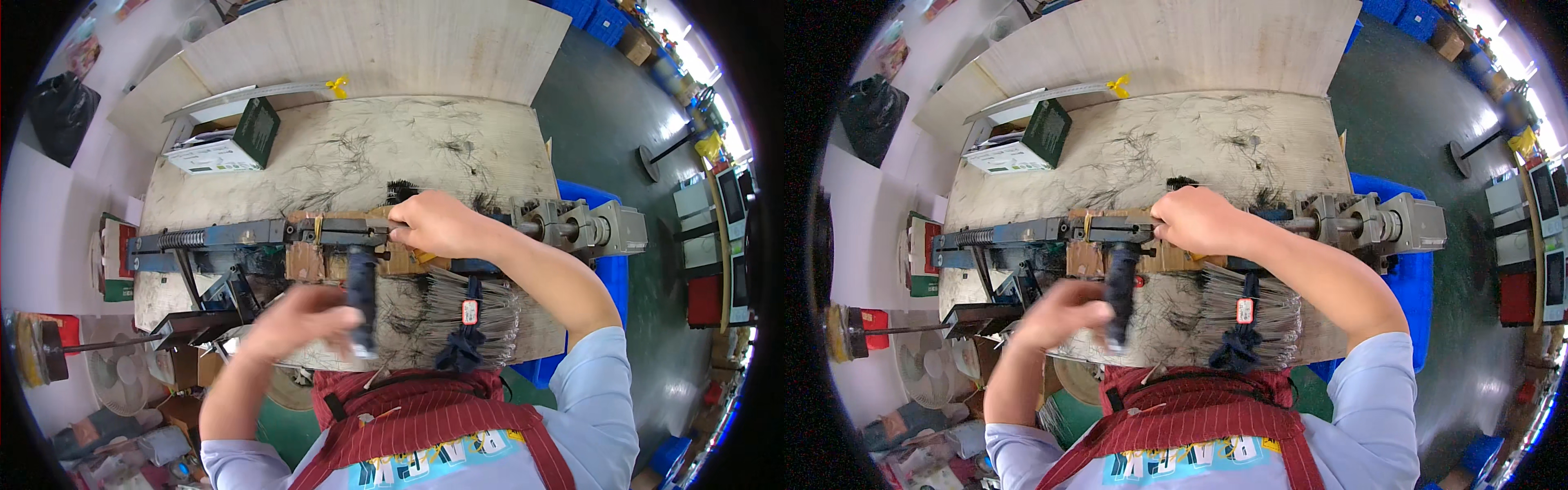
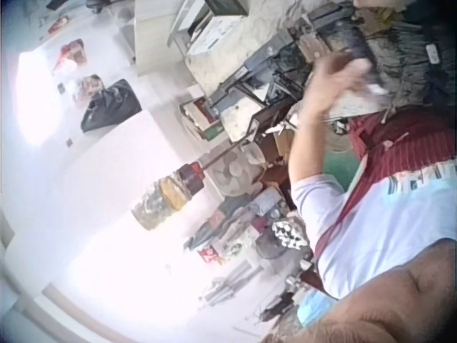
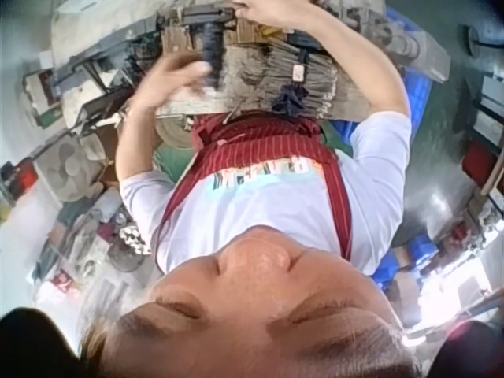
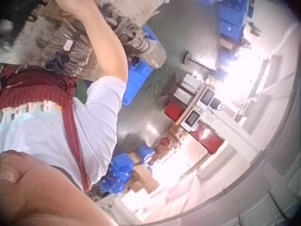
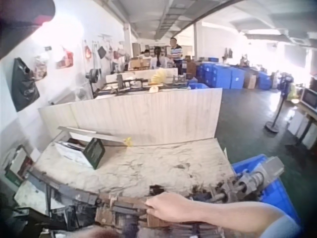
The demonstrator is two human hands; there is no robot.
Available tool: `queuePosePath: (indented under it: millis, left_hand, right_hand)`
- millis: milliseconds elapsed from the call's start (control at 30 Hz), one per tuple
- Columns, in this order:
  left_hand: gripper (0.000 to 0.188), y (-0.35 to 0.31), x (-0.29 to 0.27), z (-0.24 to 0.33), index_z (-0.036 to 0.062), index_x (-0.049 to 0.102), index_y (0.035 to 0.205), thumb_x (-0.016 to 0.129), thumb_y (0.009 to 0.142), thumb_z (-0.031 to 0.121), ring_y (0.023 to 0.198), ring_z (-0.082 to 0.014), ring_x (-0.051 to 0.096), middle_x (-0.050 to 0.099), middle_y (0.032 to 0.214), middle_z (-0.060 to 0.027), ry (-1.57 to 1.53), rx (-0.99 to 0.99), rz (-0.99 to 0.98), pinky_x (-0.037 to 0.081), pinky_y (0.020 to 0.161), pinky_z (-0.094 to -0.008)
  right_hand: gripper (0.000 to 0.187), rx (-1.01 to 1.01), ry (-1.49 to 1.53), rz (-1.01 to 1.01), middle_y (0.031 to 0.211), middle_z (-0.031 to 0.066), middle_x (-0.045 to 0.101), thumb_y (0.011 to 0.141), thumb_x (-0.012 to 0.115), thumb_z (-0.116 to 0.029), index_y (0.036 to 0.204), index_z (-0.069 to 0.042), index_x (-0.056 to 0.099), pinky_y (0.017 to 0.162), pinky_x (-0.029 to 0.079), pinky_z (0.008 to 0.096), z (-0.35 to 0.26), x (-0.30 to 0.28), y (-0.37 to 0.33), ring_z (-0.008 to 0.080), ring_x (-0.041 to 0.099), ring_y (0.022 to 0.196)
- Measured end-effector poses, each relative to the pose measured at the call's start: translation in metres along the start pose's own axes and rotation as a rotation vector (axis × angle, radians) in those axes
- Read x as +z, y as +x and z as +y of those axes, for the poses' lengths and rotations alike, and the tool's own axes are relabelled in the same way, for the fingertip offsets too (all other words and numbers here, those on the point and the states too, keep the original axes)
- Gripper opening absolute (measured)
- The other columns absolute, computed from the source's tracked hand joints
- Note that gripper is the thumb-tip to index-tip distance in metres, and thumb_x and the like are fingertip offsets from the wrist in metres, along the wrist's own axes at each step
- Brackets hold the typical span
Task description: The person assembles small metal components using a specialized manual assembly machine.
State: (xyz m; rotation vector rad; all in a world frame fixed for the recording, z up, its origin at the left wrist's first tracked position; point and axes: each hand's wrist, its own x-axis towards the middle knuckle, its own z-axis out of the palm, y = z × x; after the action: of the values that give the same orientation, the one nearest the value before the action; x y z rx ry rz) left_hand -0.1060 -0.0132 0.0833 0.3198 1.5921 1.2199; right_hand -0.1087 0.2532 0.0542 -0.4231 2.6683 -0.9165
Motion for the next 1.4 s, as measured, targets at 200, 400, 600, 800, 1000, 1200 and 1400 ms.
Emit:
queuePosePath:
  millis: [200, 400, 600, 800, 1000, 1200, 1400]
  left_hand:
    - [0.034, 0.08, 0.104, -0.065, 0.0023, 0.06, 0.079, 0.068, 0.089, 0.034, 0.057, -0.0089, 0.054, 0.058, 0.066, 0.0002, -0.374, 0.077, 0.281, 0.045, 0.058, -0.0285]
    - [0.037, 0.096, 0.102, -0.122, -0.0049, 0.061, 0.095, 0.075, 0.076, 0.023, 0.072, -0.0438, 0.065, 0.066, 0.08, -0.0251, 0.405, 0.351, 0.73, 0.053, 0.061, -0.0464]
    - [0.054, 0.077, 0.088, -0.11, -0.0021, 0.045, 0.118, 0.075, 0.08, 0.024, 0.081, -0.0441, 0.064, 0.065, 0.087, -0.0263, 0.314, 0.297, 0.655, 0.053, 0.071, -0.0448]
    - [0.024, 0.005, 0.041, -0.161, -0.001, 0.061, 0.096, 0.057, 0.097, 0.023, 0.069, -0.0111, 0.06, 0.063, 0.076, -0.0055, -0.284, 0.218, 1.08, 0.047, 0.061, -0.0245]
    - [0.032, 0.009, 0.007, -0.163, -0.0046, 0.057, 0.087, 0.052, 0.1, 0.024, 0.059, -0.0129, 0.061, 0.061, 0.07, -0.0078, -0.104, 0.188, 1.337, 0.049, 0.05, -0.0268]
    - [0.027, 0.018, -0.009, -0.201, 0.0015, 0.056, 0.077, 0.052, 0.1, 0.016, 0.054, -0.0069, 0.049, 0.051, 0.061, -0.0005, 0.209, 0.364, 1.409, 0.043, 0.047, -0.0255]
    - [0.026, 0.01, 0.057, -0.13, -0.0017, 0.058, 0.086, 0.046, 0.102, 0.014, 0.059, -0.0111, 0.058, 0.061, 0.07, -0.0051, -0.232, 0.294, 0.77, 0.047, 0.053, -0.0249]
  right_hand:
    - [0.022, -0.143, -0.276, 0.229, 0.074, 0.0156, 0.061, 0.087, 0.061, -0.025, 0.084, -0.003, 0.06, 0.058, 0.049, 0.0462, 0.002, 0.022, -0.009, 0.0368, 0.063, 0.068]
    - [0.034, -0.191, -0.436, -0.102, 0.074, 0.0188, 0.062, 0.085, 0.065, -0.032, 0.084, 0.001, 0.059, 0.055, 0.054, 0.0426, -0.02, 0.062, -0.052, 0.0354, 0.067, 0.066]
    - [0.026, -0.238, -0.243, 0.016, 0.084, 0.0149, 0.065, 0.086, 0.062, -0.027, 0.088, -0.001, 0.059, 0.059, 0.056, 0.0417, -0.001, 0.074, -0.047, 0.0345, 0.068, 0.07]
    - [0.02, -0.045, -0.51, 0.403, 0.099, 0.0133, 0.057, 0.082, 0.057, -0.006, 0.101, -0.004, 0.054, 0.055, 0.053, 0.0409, 0.043, 0.067, -0.061, 0.0292, 0.065, 0.086]
    - [0.016, -0.06, -0.441, 0.338, 0.089, 0.0116, 0.061, 0.079, 0.061, -0.002, 0.092, -0.007, 0.052, 0.055, 0.051, 0.0405, 0.04, 0.061, -0.072, 0.0297, 0.065, 0.081]
    - [0.021, -0.053, -0.255, 0.341, 0.088, 0.0148, 0.062, 0.078, 0.065, -0.001, 0.095, -0.003, 0.053, 0.065, 0.051, 0.0418, 0.032, 0.055, -0.101, 0.0321, 0.064, 0.084]
    - [0.028, 0.422, 0.796, 0.265, 0.082, 0.0033, 0.063, 0.095, 0.059, -0.017, 0.117, 0.001, 0.059, 0.05, 0.046, 0.023, 0.008, 0.026, -0.131, 0.0063, 0.057, 0.067]
